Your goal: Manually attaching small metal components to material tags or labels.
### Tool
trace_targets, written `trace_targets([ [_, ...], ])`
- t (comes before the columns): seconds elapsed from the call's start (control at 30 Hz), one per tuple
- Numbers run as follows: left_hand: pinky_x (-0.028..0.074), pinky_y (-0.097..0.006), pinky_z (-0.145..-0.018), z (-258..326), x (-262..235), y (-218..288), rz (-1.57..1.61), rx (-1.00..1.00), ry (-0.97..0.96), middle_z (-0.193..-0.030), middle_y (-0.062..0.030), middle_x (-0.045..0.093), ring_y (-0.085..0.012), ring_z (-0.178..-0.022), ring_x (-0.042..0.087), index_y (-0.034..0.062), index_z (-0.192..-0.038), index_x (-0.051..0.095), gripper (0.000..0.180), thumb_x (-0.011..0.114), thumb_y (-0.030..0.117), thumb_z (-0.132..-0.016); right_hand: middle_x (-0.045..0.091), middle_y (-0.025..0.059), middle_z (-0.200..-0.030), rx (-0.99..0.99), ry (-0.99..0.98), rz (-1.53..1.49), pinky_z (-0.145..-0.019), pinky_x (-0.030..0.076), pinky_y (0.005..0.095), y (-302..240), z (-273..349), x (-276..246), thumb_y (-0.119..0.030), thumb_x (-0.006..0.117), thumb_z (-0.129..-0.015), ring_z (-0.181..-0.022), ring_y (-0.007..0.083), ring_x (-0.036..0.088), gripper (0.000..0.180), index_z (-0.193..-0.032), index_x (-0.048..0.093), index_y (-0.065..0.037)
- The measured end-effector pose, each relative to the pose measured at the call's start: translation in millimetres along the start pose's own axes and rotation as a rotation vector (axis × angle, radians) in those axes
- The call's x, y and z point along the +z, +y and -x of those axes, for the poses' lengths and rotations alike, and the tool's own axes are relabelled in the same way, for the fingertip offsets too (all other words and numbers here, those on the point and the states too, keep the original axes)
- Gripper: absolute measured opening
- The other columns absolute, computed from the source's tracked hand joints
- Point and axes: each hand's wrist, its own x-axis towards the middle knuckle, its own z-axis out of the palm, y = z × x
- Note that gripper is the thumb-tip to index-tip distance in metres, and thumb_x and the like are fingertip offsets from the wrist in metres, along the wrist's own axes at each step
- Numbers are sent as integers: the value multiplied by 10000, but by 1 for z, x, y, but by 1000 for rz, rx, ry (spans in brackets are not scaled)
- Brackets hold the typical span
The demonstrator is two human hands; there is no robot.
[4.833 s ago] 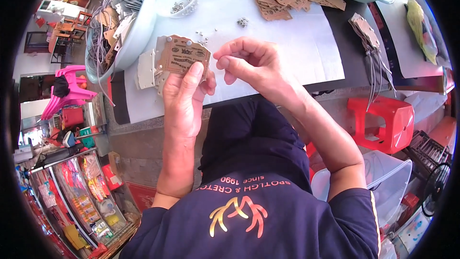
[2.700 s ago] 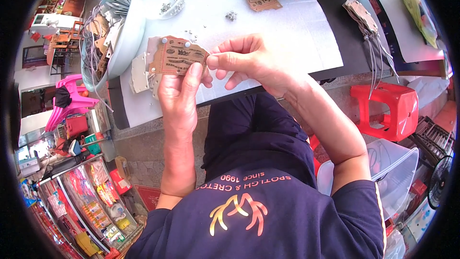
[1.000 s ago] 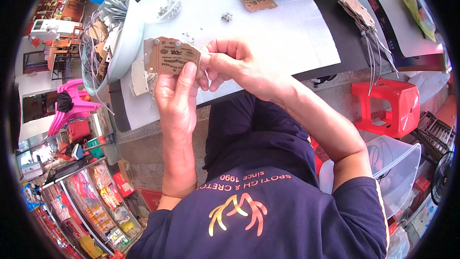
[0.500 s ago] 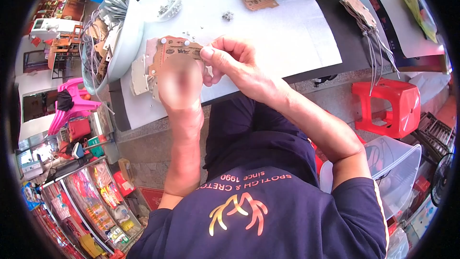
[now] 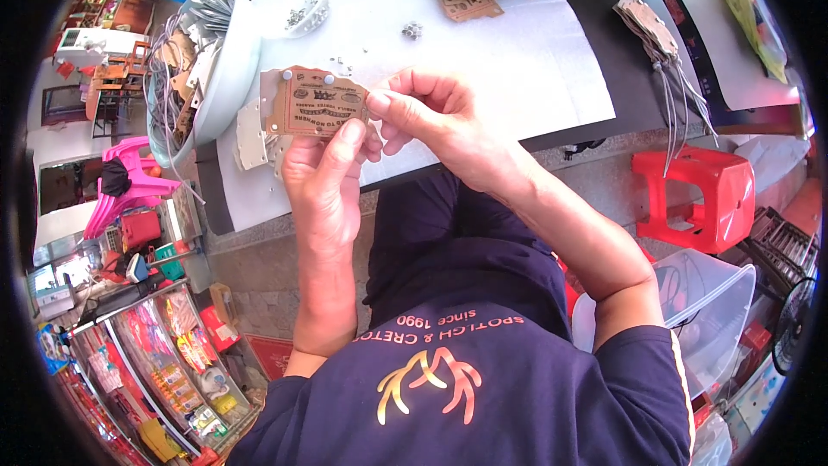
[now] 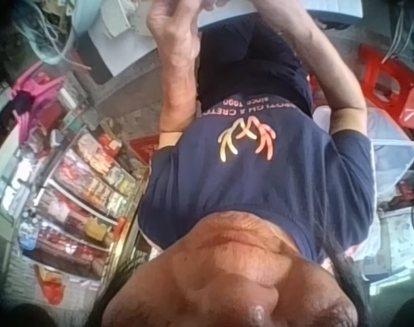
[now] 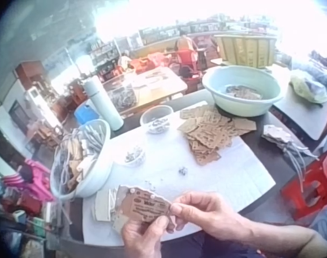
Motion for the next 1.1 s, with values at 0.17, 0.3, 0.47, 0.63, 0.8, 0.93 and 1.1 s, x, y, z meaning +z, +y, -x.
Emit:
trace_targets([
  [0.17, 459, -277, -699, 2, 12, 1, -217, 153, 96, -981, -60, 664, -116, -800, 591, 10, -1146, 606, 266, 631, 32, -882, 639, 41, -840, 50, 80, -26, -696, 509, 252, 11, -1, -2, -204, 627, -940, -712, 109, 617, 192, -963, 634, -13],
  [0.3, 454, -276, -730, 3, 12, 1, -203, 143, 130, -999, -58, 668, -116, -839, 601, 8, -1165, 601, 275, 624, 50, -894, 627, 38, -838, 56, 72, -75, -700, 503, 256, 10, 0, 3, -194, 613, -946, -705, 116, 608, 170, -967, 626, -26],
  [0.47, 437, -265, -739, 2, 0, 0, -75, 2, 24, -997, -53, 660, -111, -850, 591, 14, -1118, 621, 212, 606, 87, -919, 626, 41, -887, 14, 71, 15, -700, 512, 251, 10, -2, 0, -157, 609, -946, -754, 103, 610, 157, -993, 610, -7],
  [0.63, 426, -274, -744, 7, -1, 6, -128, -83, 10, -987, -44, 649, -105, -866, 557, 14, -1086, 628, 180, 606, 94, -926, 601, 27, -1015, -70, 36, 211, -682, 496, 228, 7, 4, 4, -162, 602, -952, -866, 76, 586, 158, -1037, 619, -30],
  [0.8, 435, -278, -746, 7, -5, 6, -128, -86, -36, -984, -49, 648, -110, -861, 557, 4, -1084, 624, 179, 609, 84, -924, 598, 14, -1013, 8, 0, 286, -651, 468, 215, 0, 7, 1, -195, 599, -956, -845, 61, 565, 181, -1031, 622, -31],
  [0.93, 457, -244, -743, 5, -8, 0, -144, -95, -62, -962, -53, 668, -108, -873, 620, 5, -1079, 628, 174, 598, 107, -941, 609, -10, -904, 51, 61, 278, -643, 467, 207, 2, 7, 4, -166, 600, -952, -774, 54, 569, 148, -1030, 629, -43],
  [1.1, 463, -257, -727, 6, -12, 1, -79, -131, -55, -976, -55, 664, -125, -861, 630, 2, -1096, 616, 191, 601, 109, -938, 621, -13, -838, 72, 2, 501, -596, 464, 195, -21, 1, -2, -128, 604, -944, -693, 47, 568, 119, -1014, 648, -44],
])
